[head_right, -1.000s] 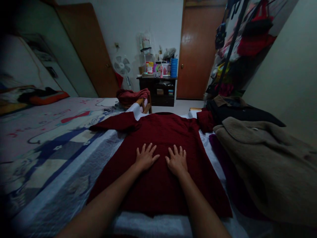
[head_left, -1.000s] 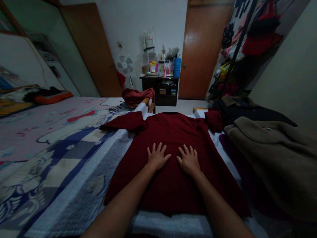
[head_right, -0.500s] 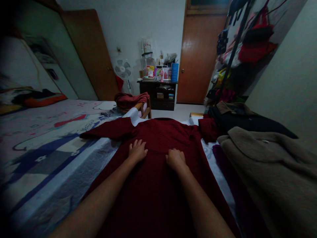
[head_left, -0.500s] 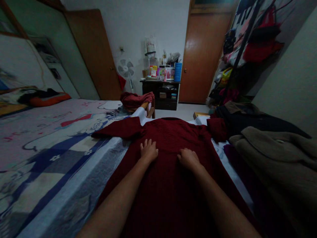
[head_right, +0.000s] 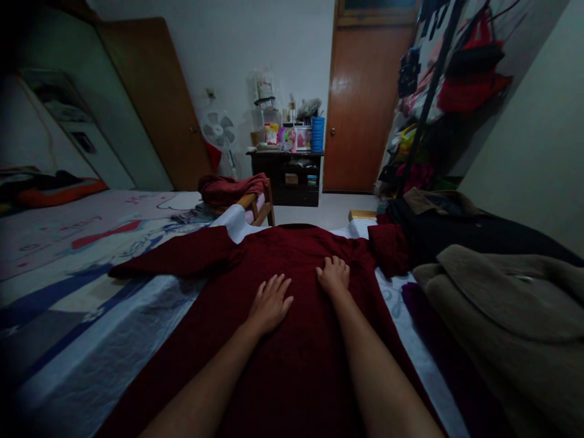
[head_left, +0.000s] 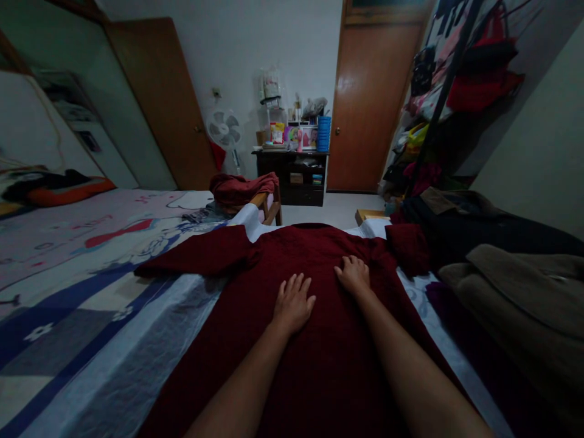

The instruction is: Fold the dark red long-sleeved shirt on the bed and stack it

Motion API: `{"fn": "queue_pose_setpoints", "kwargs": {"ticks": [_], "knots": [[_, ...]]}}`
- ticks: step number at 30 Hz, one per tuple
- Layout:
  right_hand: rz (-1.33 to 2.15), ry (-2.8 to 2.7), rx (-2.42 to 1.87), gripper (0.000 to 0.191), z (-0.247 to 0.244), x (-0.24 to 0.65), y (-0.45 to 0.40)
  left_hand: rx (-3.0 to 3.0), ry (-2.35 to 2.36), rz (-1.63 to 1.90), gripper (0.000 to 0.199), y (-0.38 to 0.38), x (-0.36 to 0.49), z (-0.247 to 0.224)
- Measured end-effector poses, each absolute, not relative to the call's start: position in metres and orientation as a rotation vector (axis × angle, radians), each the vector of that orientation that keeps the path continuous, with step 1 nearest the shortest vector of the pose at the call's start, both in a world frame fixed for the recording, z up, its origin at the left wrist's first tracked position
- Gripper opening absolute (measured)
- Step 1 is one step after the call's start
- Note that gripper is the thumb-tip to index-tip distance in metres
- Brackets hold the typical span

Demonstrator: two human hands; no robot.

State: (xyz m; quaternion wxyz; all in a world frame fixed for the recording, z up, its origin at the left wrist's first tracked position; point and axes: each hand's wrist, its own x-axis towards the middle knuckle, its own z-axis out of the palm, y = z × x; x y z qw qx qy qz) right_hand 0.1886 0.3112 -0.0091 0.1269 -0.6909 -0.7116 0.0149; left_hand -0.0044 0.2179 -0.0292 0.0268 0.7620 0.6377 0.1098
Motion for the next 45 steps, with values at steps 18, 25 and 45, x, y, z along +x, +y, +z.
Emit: {"fn": "queue_pose_setpoints", "kwargs": {"ticks": [18, 25, 45], "knots": [[0.042, -1.978, -2.057, 0.053, -0.023, 0.191, 0.321, 2.023, 2.206, 0.355, 0.064, 0.324, 0.04, -0.016], [0.15, -1.9, -2.206, 0.065, -0.021, 0.194, 0.325, 2.083, 2.203, 0.346, 0.071, 0.326, 0.035, -0.026], [0.194, -2.118, -1.916, 0.028, -0.004, 0.162, 0.422, 2.168, 2.213, 0.423, 0.054, 0.334, 0.025, -0.02]]}}
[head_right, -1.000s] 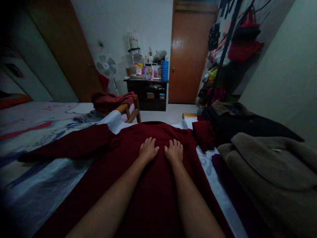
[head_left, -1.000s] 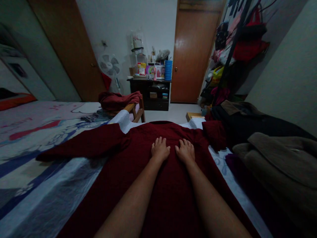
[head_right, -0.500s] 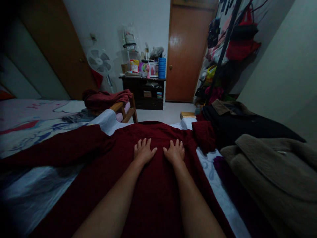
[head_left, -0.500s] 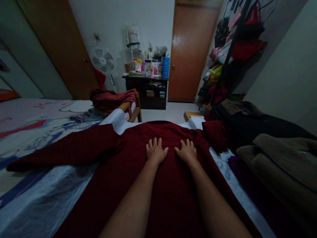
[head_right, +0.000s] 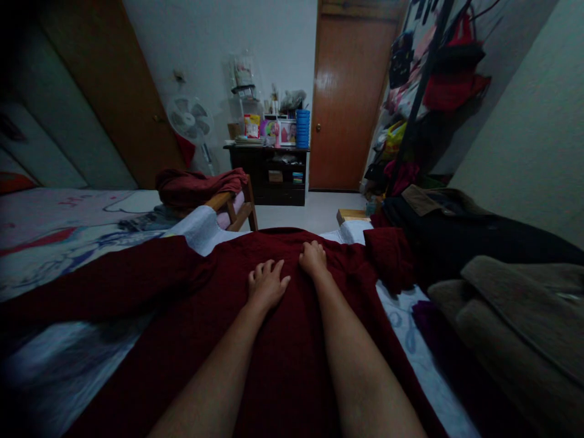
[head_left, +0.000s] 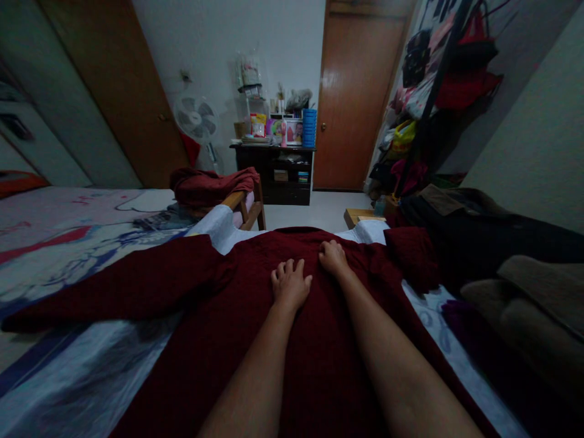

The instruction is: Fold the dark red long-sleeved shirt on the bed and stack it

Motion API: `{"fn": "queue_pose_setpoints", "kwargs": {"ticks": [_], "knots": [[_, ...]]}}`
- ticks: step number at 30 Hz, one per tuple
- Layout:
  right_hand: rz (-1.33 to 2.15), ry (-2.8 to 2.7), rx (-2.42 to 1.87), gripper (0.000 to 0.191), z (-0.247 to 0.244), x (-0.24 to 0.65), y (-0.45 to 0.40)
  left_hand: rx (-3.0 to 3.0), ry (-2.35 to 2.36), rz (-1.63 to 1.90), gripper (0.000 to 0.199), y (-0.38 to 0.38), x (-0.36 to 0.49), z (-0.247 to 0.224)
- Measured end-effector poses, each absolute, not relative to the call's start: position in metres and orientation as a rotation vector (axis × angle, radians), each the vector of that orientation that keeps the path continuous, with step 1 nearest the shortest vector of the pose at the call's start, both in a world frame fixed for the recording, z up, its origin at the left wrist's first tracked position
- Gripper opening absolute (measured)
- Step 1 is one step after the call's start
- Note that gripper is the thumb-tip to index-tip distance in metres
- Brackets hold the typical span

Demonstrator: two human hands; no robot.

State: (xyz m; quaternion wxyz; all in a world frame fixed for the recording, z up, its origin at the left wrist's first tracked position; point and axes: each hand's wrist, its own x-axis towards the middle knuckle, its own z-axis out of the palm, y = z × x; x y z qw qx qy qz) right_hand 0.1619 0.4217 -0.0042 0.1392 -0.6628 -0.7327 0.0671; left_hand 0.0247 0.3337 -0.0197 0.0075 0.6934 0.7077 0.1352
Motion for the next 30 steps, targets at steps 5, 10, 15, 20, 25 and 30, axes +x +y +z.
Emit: {"fn": "queue_pose_setpoints", "kwargs": {"ticks": [5, 10, 15, 20, 25, 30], "knots": [[0.042, -1.919, -1.991, 0.035, -0.021, 0.168, 0.428, 2.12, 2.235, 0.368, 0.057, 0.335, 0.026, -0.022], [0.137, -1.834, -2.05, 0.043, -0.019, 0.173, 0.439, 2.086, 2.22, 0.322, 0.059, 0.334, 0.026, -0.02], [0.146, -1.708, -2.075, 0.037, -0.01, 0.179, 0.454, 2.087, 2.22, 0.343, 0.061, 0.335, 0.026, -0.021], [0.08, -1.794, -1.904, 0.039, -0.018, 0.176, 0.46, 2.075, 2.214, 0.342, 0.061, 0.336, 0.027, -0.022], [0.096, -1.842, -1.849, 0.042, -0.01, 0.179, 0.46, 2.074, 2.221, 0.341, 0.061, 0.336, 0.027, -0.022], [0.168, -1.945, -1.784, 0.025, 0.003, 0.189, 0.458, 2.076, 2.226, 0.37, 0.06, 0.336, 0.026, -0.022]]}}
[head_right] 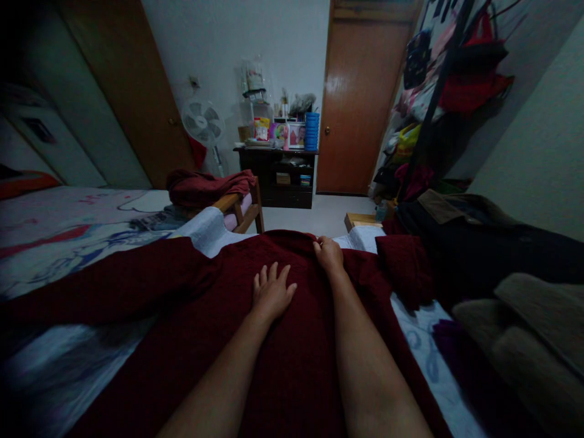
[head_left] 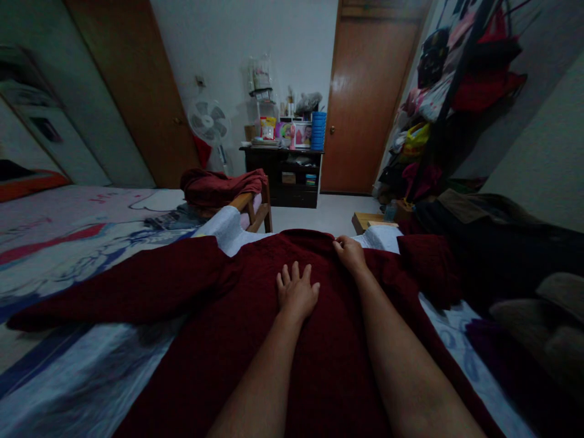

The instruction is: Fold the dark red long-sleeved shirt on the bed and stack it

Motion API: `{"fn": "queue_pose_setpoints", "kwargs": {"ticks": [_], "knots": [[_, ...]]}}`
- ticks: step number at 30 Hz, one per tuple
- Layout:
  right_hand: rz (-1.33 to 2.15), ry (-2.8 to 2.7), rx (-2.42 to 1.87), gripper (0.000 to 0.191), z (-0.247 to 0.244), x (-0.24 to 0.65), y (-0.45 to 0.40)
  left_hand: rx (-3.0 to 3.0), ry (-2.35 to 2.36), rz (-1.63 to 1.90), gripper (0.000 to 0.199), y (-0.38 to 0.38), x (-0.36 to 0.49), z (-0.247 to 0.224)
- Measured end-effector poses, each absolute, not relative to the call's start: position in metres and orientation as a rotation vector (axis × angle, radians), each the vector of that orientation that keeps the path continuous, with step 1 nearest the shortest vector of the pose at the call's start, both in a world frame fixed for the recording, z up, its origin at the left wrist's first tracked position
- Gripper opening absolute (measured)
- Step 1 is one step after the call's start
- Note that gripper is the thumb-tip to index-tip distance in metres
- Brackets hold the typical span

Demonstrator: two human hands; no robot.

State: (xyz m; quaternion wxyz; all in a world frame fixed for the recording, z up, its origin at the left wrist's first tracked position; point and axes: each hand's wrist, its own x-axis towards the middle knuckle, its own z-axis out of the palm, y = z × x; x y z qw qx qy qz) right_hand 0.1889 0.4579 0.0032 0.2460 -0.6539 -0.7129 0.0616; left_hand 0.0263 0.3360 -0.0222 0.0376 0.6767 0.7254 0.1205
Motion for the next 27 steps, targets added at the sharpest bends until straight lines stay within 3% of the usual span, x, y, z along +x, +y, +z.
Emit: {"fn": "queue_pose_setpoints", "kwargs": {"ticks": [2, 7, 14, 22, 25, 27], "knots": [[0.223, -1.991, -1.791, 0.02, 0.006, 0.192, 0.457, 2.073, 2.225, 0.376, 0.059, 0.335, 0.026, -0.021], [0.28, -2.092, -1.915, 0.04, 0.013, 0.191, 0.451, 2.071, 2.231, 0.412, 0.058, 0.335, 0.026, -0.02], [0.077, -2.021, -1.914, 0.036, 0.019, 0.175, 0.441, 2.053, 2.219, 0.39, 0.059, 0.335, 0.026, -0.018], [0.049, -1.841, -1.663, 0.044, -0.005, 0.172, 0.445, 2.036, 2.198, 0.415, 0.059, 0.334, 0.026, -0.015], [-0.07, -1.836, -1.681, 0.051, -0.006, 0.168, 0.444, 2.025, 2.209, 0.478, 0.049, 0.335, 0.026, -0.012], [-0.129, -1.849, -1.679, 0.045, -0.002, 0.164, 0.441, 2.023, 2.216, 0.537, 0.04, 0.336, 0.024, -0.01]]}}
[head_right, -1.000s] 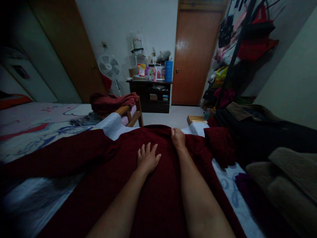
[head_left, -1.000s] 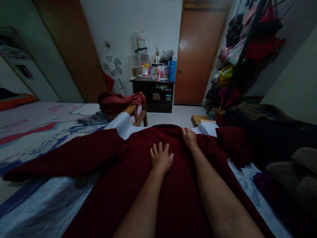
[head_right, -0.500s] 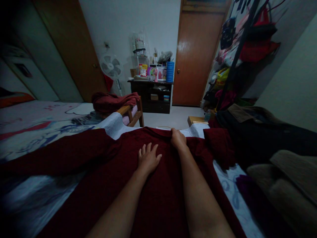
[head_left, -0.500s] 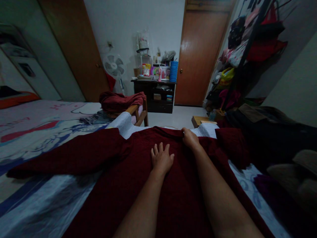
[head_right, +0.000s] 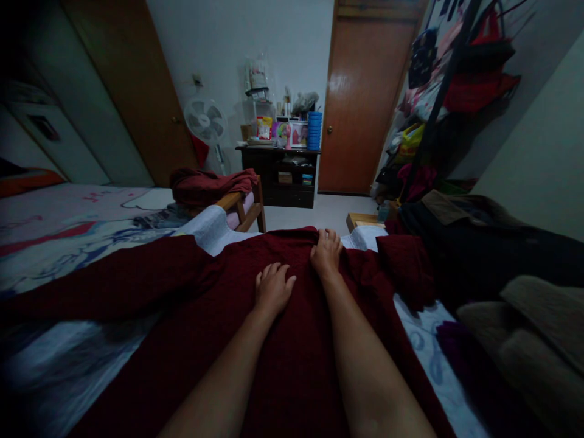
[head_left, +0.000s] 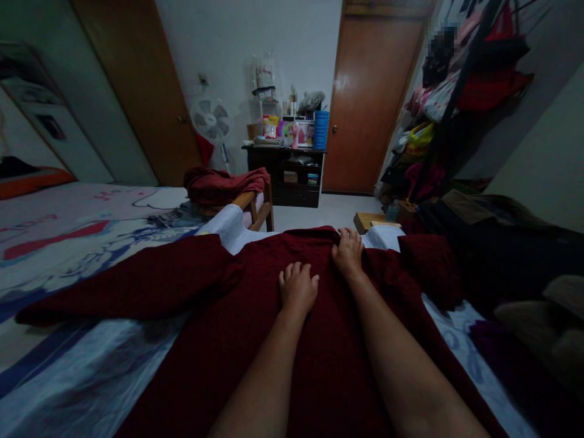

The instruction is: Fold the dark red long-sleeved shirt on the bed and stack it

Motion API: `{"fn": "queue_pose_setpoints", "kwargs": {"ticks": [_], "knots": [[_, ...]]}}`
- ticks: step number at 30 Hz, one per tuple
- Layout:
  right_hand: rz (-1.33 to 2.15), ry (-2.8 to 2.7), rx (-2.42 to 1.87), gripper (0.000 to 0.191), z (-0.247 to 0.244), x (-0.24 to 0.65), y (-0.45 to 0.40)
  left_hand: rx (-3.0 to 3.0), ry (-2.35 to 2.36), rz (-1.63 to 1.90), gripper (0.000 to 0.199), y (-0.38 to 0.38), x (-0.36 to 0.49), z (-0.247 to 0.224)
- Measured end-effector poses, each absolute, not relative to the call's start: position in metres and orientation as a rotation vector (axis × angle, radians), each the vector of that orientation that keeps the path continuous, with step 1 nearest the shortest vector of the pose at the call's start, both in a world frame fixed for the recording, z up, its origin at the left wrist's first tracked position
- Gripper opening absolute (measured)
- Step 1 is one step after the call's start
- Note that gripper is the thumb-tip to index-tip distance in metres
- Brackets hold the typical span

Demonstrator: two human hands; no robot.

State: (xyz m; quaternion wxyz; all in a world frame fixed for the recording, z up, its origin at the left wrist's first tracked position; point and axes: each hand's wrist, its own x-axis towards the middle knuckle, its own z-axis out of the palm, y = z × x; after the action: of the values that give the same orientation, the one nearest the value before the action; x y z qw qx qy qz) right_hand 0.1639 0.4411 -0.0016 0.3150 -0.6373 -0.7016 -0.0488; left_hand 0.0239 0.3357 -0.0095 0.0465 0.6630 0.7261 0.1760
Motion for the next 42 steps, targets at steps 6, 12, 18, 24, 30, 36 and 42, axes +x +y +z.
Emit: {"fn": "queue_pose_setpoints", "kwargs": {"ticks": [6, 12, 18, 24, 30, 36, 42], "knots": [[-0.009, -2.221, -1.586, 0.022, 0.002, 0.152, 0.434, 1.985, 2.266, 0.524, 0.021, 0.336, 0.017, -0.005], [0.002, -2.378, -1.648, 0.017, -0.002, 0.151, 0.436, 2.01, 2.267, 0.481, 0.013, 0.337, 0.015, -0.002], [0.204, -2.412, -1.582, 0.031, 0.007, 0.152, 0.437, 2.078, 2.23, 0.51, 0.015, 0.336, 0.016, 0.009], [0.389, -2.609, -1.514, 0.04, 0.021, 0.153, 0.43, 2.059, 2.156, 0.537, 0.015, 0.337, 0.014, 0.014], [0.291, -2.684, -1.546, 0.028, 0.026, 0.148, 0.428, 2.073, 2.074, 0.481, 0.012, 0.337, 0.012, 0.015], [0.358, -2.656, -1.573, 0.025, 0.021, 0.147, 0.43, 2.005, 2.103, 0.37, 0.016, 0.336, 0.01, 0.015], [0.416, -2.591, -1.52, 0.02, 0.02, 0.15, 0.431, 1.951, 2.177, 0.328, 0.027, 0.334, 0.008, 0.014]]}}
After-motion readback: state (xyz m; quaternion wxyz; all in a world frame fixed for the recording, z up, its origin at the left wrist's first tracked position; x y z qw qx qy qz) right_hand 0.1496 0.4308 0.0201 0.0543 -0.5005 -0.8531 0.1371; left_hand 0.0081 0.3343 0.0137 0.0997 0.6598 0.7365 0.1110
